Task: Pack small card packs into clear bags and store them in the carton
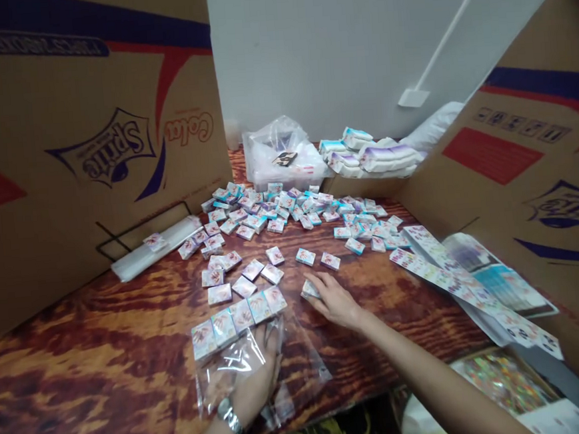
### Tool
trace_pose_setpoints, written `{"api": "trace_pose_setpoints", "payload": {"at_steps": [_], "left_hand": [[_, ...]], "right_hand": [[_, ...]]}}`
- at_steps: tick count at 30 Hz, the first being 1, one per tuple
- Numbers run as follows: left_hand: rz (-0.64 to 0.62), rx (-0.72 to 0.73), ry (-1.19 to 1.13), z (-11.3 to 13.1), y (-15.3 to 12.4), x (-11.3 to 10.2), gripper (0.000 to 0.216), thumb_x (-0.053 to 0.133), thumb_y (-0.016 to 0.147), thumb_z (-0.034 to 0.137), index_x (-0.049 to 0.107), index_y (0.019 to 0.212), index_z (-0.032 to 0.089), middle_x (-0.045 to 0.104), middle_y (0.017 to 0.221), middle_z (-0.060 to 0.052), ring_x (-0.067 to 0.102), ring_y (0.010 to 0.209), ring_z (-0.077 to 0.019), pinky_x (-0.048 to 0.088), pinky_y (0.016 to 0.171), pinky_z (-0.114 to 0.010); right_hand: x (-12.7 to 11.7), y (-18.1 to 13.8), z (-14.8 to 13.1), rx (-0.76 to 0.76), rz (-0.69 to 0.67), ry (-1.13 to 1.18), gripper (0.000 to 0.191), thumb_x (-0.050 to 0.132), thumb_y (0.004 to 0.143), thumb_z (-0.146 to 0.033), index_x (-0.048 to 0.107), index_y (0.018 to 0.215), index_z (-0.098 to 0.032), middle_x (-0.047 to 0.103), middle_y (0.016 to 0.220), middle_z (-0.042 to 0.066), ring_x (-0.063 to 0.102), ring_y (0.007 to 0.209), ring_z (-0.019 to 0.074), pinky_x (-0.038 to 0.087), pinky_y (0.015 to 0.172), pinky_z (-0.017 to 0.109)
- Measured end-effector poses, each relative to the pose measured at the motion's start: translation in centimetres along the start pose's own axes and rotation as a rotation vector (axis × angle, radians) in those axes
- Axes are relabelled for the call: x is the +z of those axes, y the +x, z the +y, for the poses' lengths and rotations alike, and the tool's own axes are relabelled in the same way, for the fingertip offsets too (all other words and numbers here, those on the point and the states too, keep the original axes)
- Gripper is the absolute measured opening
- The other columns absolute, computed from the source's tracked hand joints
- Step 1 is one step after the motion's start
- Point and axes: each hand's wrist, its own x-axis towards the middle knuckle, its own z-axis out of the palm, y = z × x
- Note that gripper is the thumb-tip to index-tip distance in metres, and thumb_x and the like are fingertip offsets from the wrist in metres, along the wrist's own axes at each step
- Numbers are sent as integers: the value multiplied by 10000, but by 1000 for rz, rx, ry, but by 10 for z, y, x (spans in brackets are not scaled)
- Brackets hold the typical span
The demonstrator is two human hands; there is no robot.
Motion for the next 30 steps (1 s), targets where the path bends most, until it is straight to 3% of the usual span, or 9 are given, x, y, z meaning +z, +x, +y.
{"api": "trace_pose_setpoints", "payload": {"at_steps": [5,8,13,19,26,30], "left_hand": [[28,46,123,7,3,-4,396,432,834,161,448,1229,138,452,1215,-192,483,1051,-285,480,846,-433],[50,64,126,7,2,-4,390,429,840,168,438,1230,154,461,1181,-171,481,1019,-264,482,833,-416],[55,43,106,6,0,-1,396,430,835,170,443,1231,158,467,1184,-171,484,1009,-263,474,832,-416],[-2,-9,85,9,3,-1,495,434,838,179,364,1328,170,458,1242,-168,474,1078,-282,455,879,-457],[-146,-40,-20,28,-8,-21,618,420,854,166,205,1431,215,338,1414,-173,345,1300,-301,401,994,-475],[-174,-59,-65,35,-16,-35,619,360,894,169,102,1452,233,232,1487,-157,237,1367,-279,348,1048,-479]], "right_hand": [[-9,-11,8,-29,207,96,396,401,914,-258,433,1308,-229,530,1140,89,497,1074,196,420,948,345],[0,-23,14,-45,293,77,379,399,923,-287,454,1296,-240,513,1170,103,492,1101,213,428,954,377],[25,-30,25,-114,266,40,408,428,909,-279,436,1316,-253,474,1192,113,497,1100,226,456,932,399],[38,-24,27,-135,343,16,404,420,919,-269,438,1322,-253,442,1216,123,469,1132,235,440,950,415],[53,-23,26,-117,301,7,522,490,885,-294,345,1385,-260,384,1291,138,443,1191,258,444,952,426],[43,-28,12,-99,322,34,504,444,895,-246,345,1389,-261,406,1255,134,470,1159,257,448,948,431]]}}
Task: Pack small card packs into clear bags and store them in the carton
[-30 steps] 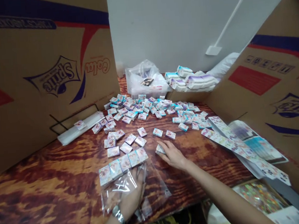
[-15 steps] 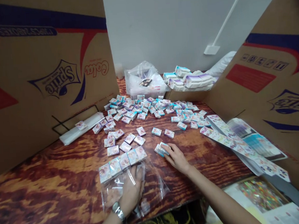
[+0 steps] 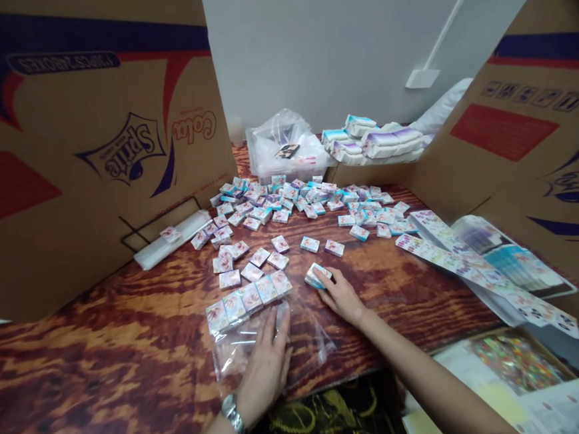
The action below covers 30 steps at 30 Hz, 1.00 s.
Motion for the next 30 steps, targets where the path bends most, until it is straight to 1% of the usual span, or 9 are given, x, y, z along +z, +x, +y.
{"api": "trace_pose_setpoints", "payload": {"at_steps": [4,7,9,12,17,20,22,26,30], "left_hand": [[33,24,-93,5,7,-7,605,316,911,163,57,1456,202,196,1506,-147,192,1385,-243,308,1085,-466],[54,62,-174,7,16,-13,661,317,866,82,43,1457,190,188,1512,-135,178,1389,-221,284,1104,-465],[31,85,-206,4,19,-18,734,325,795,10,67,1457,194,198,1512,-122,173,1390,-217,278,1108,-475],[-44,111,-214,-4,20,-27,777,312,719,-48,186,1441,210,283,1486,-92,214,1378,-199,296,1105,-467],[-64,127,-210,-15,19,-39,681,301,765,-30,277,1412,181,369,1442,-100,289,1350,-182,321,1097,-442],[-47,127,-205,-9,18,-38,660,303,782,-19,280,1412,174,349,1452,-110,260,1362,-191,302,1105,-455],[-34,124,-196,-2,13,-33,689,300,766,-30,246,1424,168,287,1481,-118,186,1387,-204,273,1113,-478],[-59,89,-164,7,-9,-11,752,301,728,-33,127,1446,110,131,1522,-151,62,1405,-228,245,1117,-489],[-223,22,-35,4,-27,9,788,322,657,-43,133,1421,-7,180,1490,-223,117,1395,-257,273,1105,-469]], "right_hand": [[-42,-25,-47,-5,177,69,582,450,894,-223,247,1434,-300,356,1298,136,455,1186,267,440,965,435],[-67,-53,-94,-102,127,85,661,488,871,-231,187,1448,-348,355,1322,127,462,1179,283,472,933,437],[-67,-67,-119,-158,33,81,682,487,860,-226,173,1454,-342,407,1282,135,490,1141,283,506,888,428],[-47,-74,-140,-141,-16,29,699,469,830,-175,188,1460,-289,476,1202,163,536,1060,293,536,829,441],[-2,-67,-150,-122,-8,-196,664,458,782,-116,311,1418,-235,552,1112,193,579,905,302,570,676,423],[17,-60,-151,-65,-12,-304,604,443,790,-105,374,1379,-218,564,1131,187,591,855,266,573,640,366],[26,-53,-148,1,-3,-364,570,420,804,-88,388,1363,-194,542,1192,180,592,905,254,570,664,339],[32,-33,-137,104,-29,-432,504,392,840,-70,426,1332,-175,535,1217,163,600,943,234,560,686,297],[23,-25,-128,106,-49,-471,507,448,853,-106,408,1353,-178,530,1204,181,611,867,228,553,635,295]]}}
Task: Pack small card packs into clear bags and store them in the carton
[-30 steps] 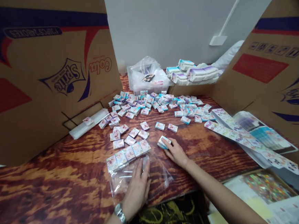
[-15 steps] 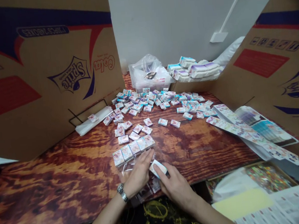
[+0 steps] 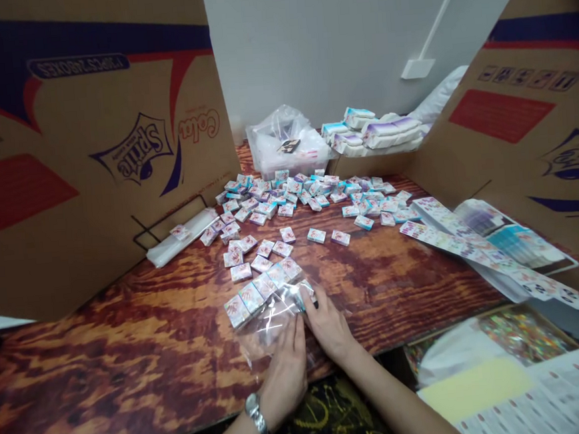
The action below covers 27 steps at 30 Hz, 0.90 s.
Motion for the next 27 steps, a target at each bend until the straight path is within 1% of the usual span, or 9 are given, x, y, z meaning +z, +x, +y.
{"api": "trace_pose_setpoints", "payload": {"at_steps": [3,6,9,13,17,20,24,26,27], "left_hand": [[-46,0,122,-4,-2,6,776,328,635,-49,198,1400,-34,224,1469,-241,140,1386,-280,280,1098,-467],[-45,23,229,-6,-1,6,733,334,654,-41,252,1382,-36,273,1445,-250,211,1367,-294,300,1085,-455],[-56,54,324,-5,0,7,646,342,718,1,316,1363,-15,323,1425,-243,268,1345,-307,314,1070,-468],[-58,102,449,-3,-1,8,580,342,758,31,382,1337,14,359,1411,-225,300,1330,-313,333,1047,-479],[-53,133,536,0,-1,7,545,330,776,26,431,1311,37,412,1382,-213,362,1300,-308,355,1022,-474],[-20,126,555,0,0,6,499,357,808,75,460,1296,56,439,1369,-200,393,1281,-307,375,1007,-455],[69,141,565,-5,1,11,436,395,852,155,502,1272,101,479,1350,-157,432,1257,-272,382,1005,-401],[125,154,568,-9,1,16,407,416,869,209,526,1253,129,510,1328,-133,454,1239,-258,395,988,-378],[150,157,570,-11,2,19,397,428,875,240,536,1244,143,524,1318,-122,462,1230,-253,397,981,-370]], "right_hand": [[-7,-12,7,-67,82,-6,489,481,867,-168,412,1351,-187,511,1227,193,597,898,245,546,659,321],[-10,-31,9,-186,124,28,430,450,881,-123,469,1303,-200,592,1094,139,596,848,205,527,701,301],[-9,-37,6,-264,-17,111,373,448,884,-114,523,1244,-175,630,921,84,589,776,178,513,695,271],[-4,-14,4,-151,-232,154,328,469,867,-113,569,1174,-168,632,978,90,587,856,204,505,729,286],[-9,11,7,-74,-315,215,291,466,860,-111,597,1112,-174,625,1009,96,558,957,218,480,812,295],[-28,9,12,-85,-337,293,260,470,865,-145,610,1082,-174,628,999,103,563,954,222,473,813,308],[-58,6,44,-257,-311,611,204,469,902,-276,619,1033,-233,652,938,35,601,847,160,468,731,238],[-58,23,76,-188,-191,694,223,414,931,-277,616,1015,-232,655,900,18,603,814,134,456,748,223],[-52,36,95,-85,-95,658,240,398,935,-266,607,1044,-220,650,932,37,598,846,144,452,777,241]]}}
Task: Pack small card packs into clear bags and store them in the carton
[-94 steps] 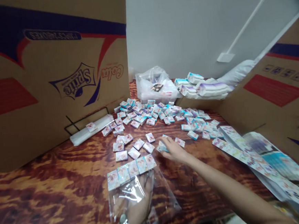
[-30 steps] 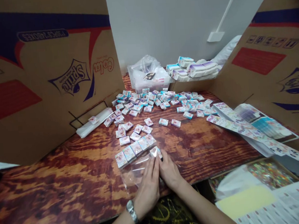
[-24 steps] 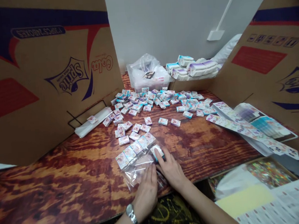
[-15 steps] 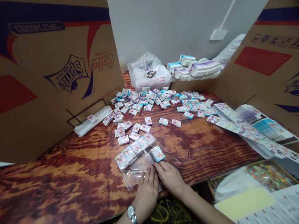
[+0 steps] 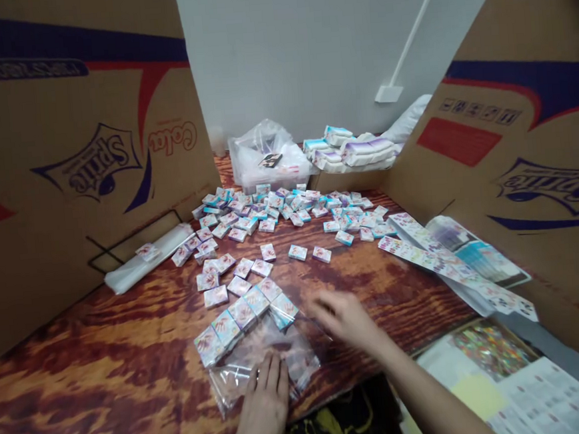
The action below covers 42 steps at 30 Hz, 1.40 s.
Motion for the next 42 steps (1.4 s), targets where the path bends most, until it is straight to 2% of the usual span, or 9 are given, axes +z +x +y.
{"api": "trace_pose_setpoints", "payload": {"at_steps": [2,5,8,12,17,21,30,36,42], "left_hand": [[41,2,13,0,-1,8,386,446,878,284,549,1231,167,542,1303,-106,471,1218,-243,390,979,-364],[87,20,49,-1,-4,19,390,446,885,306,533,1247,192,537,1311,-89,453,1227,-232,364,990,-364],[115,32,89,-2,-6,28,397,433,891,284,507,1271,201,537,1310,-80,444,1229,-224,359,980,-355],[115,56,131,-3,-5,31,419,428,878,222,487,1292,200,555,1289,-76,451,1218,-216,365,966,-339],[146,67,160,-4,-3,32,387,425,879,210,533,1250,200,574,1271,-58,483,1184,-216,377,951,-326],[142,53,121,-4,-2,30,402,429,882,208,507,1277,203,566,1279,-69,473,1193,-209,364,963,-319],[17,11,18,1,-1,26,421,401,893,191,466,1308,167,520,1325,-102,433,1235,-239,368,963,-376],[-76,-1,-6,3,3,12,445,391,876,161,454,1316,140,494,1346,-129,433,1242,-258,362,977,-420],[-121,-21,-32,5,4,2,465,395,859,153,449,1320,120,461,1369,-153,426,1254,-262,357,1000,-423]], "right_hand": [[-9,27,47,142,220,-198,306,448,899,-245,555,1179,-183,593,1113,115,546,1015,209,419,887,327],[-8,62,110,238,143,-396,453,542,830,-226,499,1277,-171,511,1234,162,482,1103,260,389,922,374],[0,83,133,226,89,-413,423,532,831,-225,525,1251,-183,568,1098,136,523,1006,241,415,871,347],[15,117,100,164,196,-290,453,449,891,-307,429,1327,-184,537,1101,122,518,1018,224,406,897,330],[54,182,37,282,-78,-284,502,425,904,-439,348,1366,-256,492,1148,112,573,942,208,427,828,315],[68,206,27,297,-183,-324,499,537,838,-455,460,1250,-184,511,1118,168,586,942,270,432,780,368],[63,189,23,-107,-350,-290,555,607,776,-379,445,1286,-233,565,1104,68,549,998,208,395,830,264],[55,179,28,-62,-304,-328,606,587,761,-279,396,1328,-182,573,1115,119,569,958,235,402,796,287],[16,107,56,56,-293,-317,632,561,790,-275,344,1376,-179,559,1133,127,567,965,226,397,813,286]]}}
